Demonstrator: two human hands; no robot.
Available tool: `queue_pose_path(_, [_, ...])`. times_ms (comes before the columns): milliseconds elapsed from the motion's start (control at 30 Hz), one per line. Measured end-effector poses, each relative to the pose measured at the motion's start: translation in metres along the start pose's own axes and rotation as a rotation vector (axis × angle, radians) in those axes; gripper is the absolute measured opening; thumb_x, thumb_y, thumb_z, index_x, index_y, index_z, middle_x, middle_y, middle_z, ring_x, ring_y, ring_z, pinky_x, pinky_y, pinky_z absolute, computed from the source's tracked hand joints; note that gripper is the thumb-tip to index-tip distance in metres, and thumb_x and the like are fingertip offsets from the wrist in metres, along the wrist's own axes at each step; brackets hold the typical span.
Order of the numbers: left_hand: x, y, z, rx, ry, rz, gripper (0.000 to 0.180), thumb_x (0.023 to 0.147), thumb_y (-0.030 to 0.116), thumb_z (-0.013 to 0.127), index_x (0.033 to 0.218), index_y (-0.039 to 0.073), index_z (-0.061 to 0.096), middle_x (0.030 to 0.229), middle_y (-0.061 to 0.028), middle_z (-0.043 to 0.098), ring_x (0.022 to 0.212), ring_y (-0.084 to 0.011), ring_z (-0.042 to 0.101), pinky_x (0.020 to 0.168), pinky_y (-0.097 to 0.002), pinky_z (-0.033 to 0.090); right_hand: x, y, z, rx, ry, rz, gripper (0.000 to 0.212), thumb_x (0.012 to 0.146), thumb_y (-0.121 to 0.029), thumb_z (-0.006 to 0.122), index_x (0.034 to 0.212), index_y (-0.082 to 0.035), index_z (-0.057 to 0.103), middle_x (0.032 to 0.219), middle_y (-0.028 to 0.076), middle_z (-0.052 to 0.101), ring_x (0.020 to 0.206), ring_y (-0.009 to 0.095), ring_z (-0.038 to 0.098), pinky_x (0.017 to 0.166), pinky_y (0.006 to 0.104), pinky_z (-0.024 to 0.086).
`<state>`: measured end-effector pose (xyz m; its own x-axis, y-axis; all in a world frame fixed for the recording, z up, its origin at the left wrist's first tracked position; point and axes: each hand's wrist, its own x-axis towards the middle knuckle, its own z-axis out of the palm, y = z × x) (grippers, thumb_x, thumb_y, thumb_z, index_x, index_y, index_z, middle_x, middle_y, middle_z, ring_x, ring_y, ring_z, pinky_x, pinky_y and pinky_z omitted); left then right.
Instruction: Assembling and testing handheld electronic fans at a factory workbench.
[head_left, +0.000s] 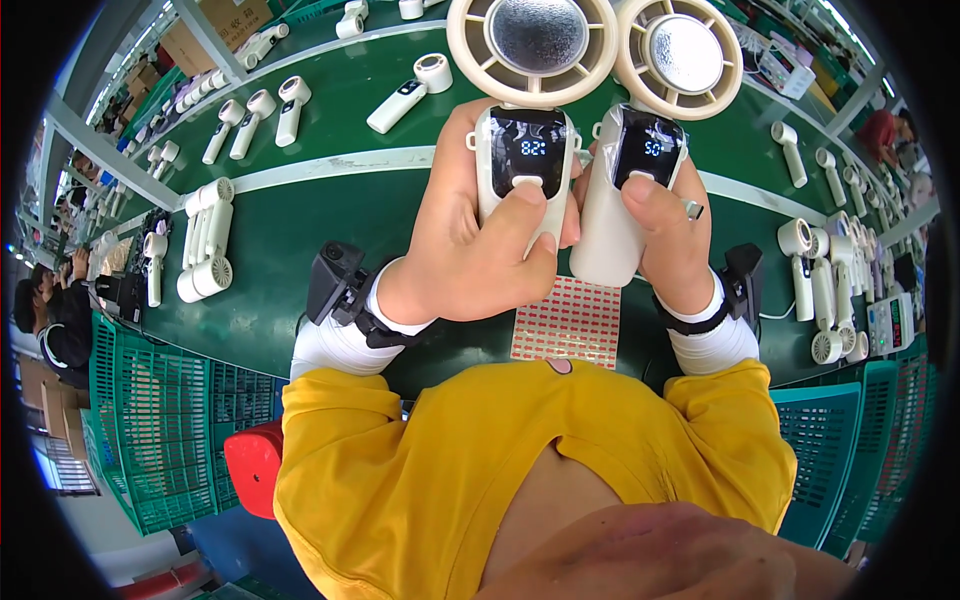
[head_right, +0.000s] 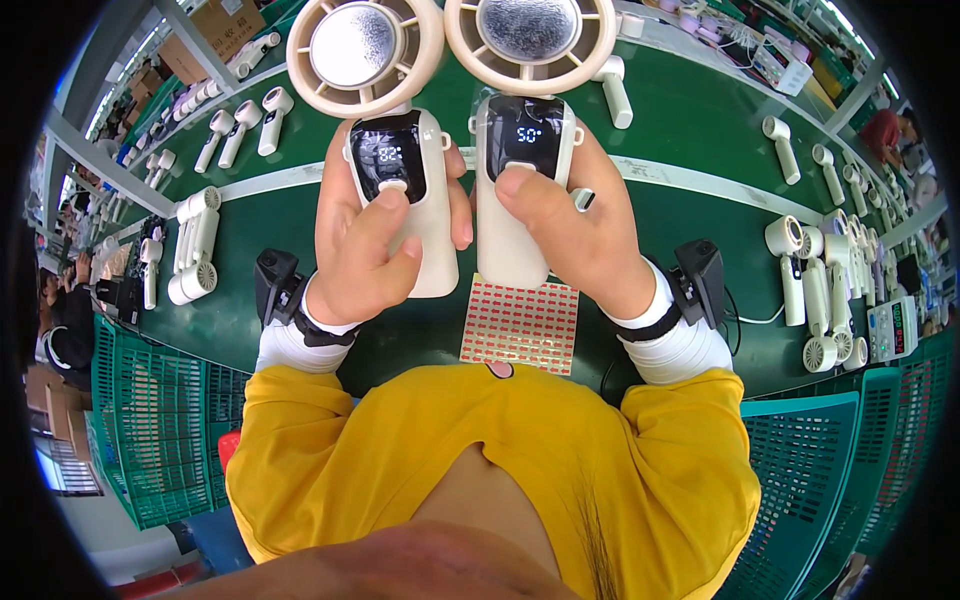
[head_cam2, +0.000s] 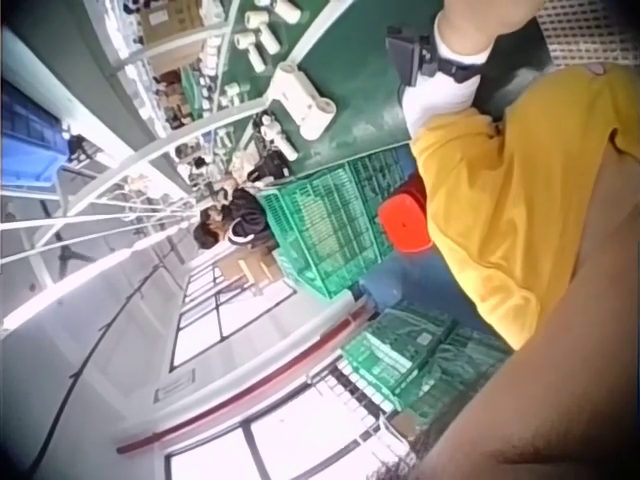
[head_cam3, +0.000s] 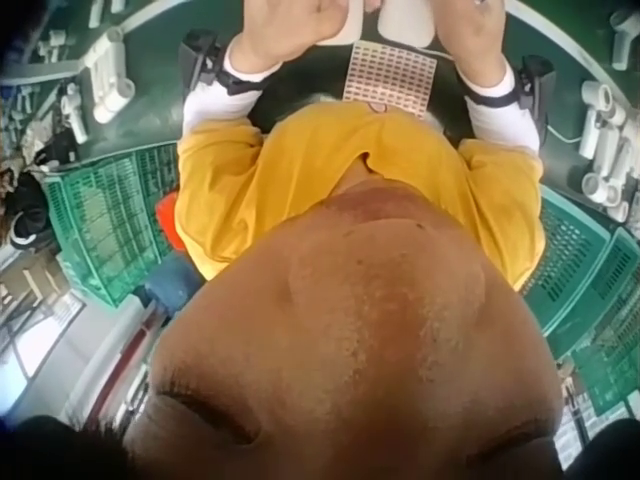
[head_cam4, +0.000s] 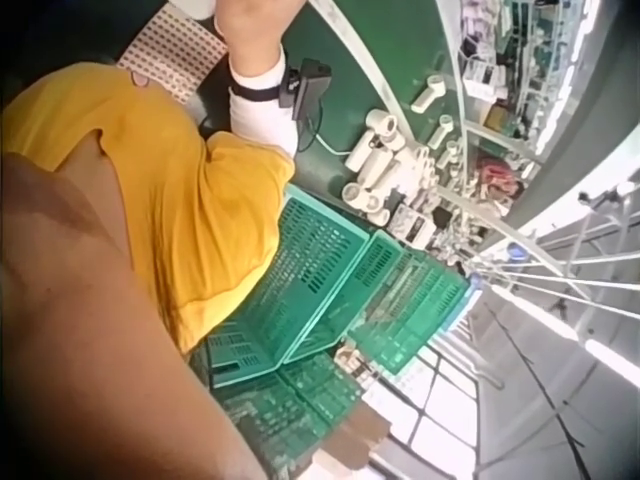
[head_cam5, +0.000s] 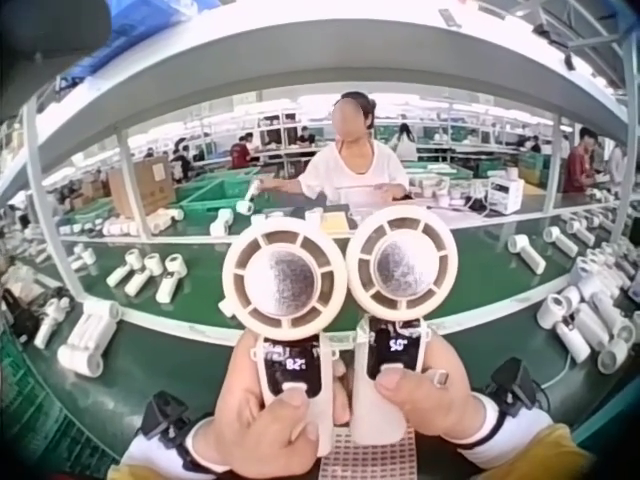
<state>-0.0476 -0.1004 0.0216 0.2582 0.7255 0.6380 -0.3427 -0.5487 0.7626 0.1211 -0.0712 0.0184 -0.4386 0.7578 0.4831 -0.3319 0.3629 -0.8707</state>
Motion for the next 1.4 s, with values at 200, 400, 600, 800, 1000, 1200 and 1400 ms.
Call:
queue_pose_path(200, [0.001,0.003,-0.004,-0.034,0.032,-0.055,0.055,0.07,-0.009,0.038,0.121,-0.004,0.015,0.094,-0.0131,0.047,0.069,-0.0145,0.053,0.059,-0.0292,0.045,0.001,0.001,0.012,-0.006,0.059,0.008,0.033,0.084,-0.021,0.049,0.109,0.0,0.043,0.086,0.008,0.055,0.071,0.011,0.054,0.059,0.0242,0.046])
queue_pose_path(400, [-0.001,0.006,-0.008,-0.068,0.056,-0.07,0.055,0.071,-0.009,0.037,0.121,-0.003,0.015,0.095,-0.0136,0.047,0.069,-0.0153,0.053,0.059,-0.0295,0.044,0.004,-0.001,0.022,-0.061,0.067,0.012,0.038,0.083,-0.03,0.047,0.106,0.001,0.042,0.081,0.011,0.056,0.067,0.015,0.055,0.057,0.025,0.045])
queue_pose_path(600, [-0.002,0.008,-0.012,-0.068,0.052,-0.068,0.054,0.072,-0.009,0.036,0.121,-0.002,0.016,0.095,-0.0132,0.047,0.069,-0.0152,0.053,0.059,-0.0297,0.044,0.007,-0.002,0.025,-0.061,0.061,0.028,0.038,0.084,-0.03,0.046,0.105,0.001,0.042,0.081,0.011,0.056,0.066,0.015,0.055,0.057,0.0251,0.045])
queue_pose_path(800, [-0.001,0.012,-0.012,-0.057,0.063,-0.079,0.053,0.072,-0.009,0.037,0.12,-0.003,0.017,0.095,-0.0124,0.047,0.07,-0.0146,0.053,0.058,-0.0284,0.044,0.009,-0.003,0.026,-0.018,0.024,0.03,0.038,0.084,-0.03,0.046,0.106,0.001,0.043,0.081,0.011,0.056,0.066,0.015,0.055,0.057,0.0253,0.046])
queue_pose_path(1000, [-0.001,0.014,-0.011,-0.057,0.082,-0.102,0.052,0.072,-0.01,0.038,0.12,-0.003,0.018,0.093,-0.011,0.047,0.069,-0.0135,0.052,0.057,-0.0272,0.044,0.008,0.002,0.023,0.009,0.004,-0.022,0.029,0.088,-0.02,0.047,0.108,0.0,0.042,0.088,0.008,0.055,0.067,0.011,0.055,0.055,0.0243,0.047])
queue_pose_path(1200, [-0.005,0.013,-0.014,0.041,0.056,-0.057,0.049,0.075,-0.001,0.032,0.123,0.002,0.02,0.099,-0.017,0.048,0.068,-0.0212,0.053,0.062,-0.0319,0.044,0.009,-0.004,0.032,0.06,-0.004,-0.024,0.028,0.088,-0.02,0.046,0.107,-0.001,0.042,0.084,0.008,0.055,0.067,0.011,0.055,0.055,0.0246,0.047])
queue_pose_path(1400, [-0.006,0.014,-0.014,0.047,0.064,-0.041,0.051,0.075,-0.001,0.031,0.125,0.003,0.019,0.1,-0.0171,0.047,0.069,-0.0211,0.053,0.063,-0.032,0.044,0.009,-0.001,0.032,-0.017,0.036,-0.042,0.028,0.088,-0.02,0.046,0.108,-0.001,0.042,0.084,0.008,0.055,0.068,0.011,0.055,0.055,0.0239,0.047])
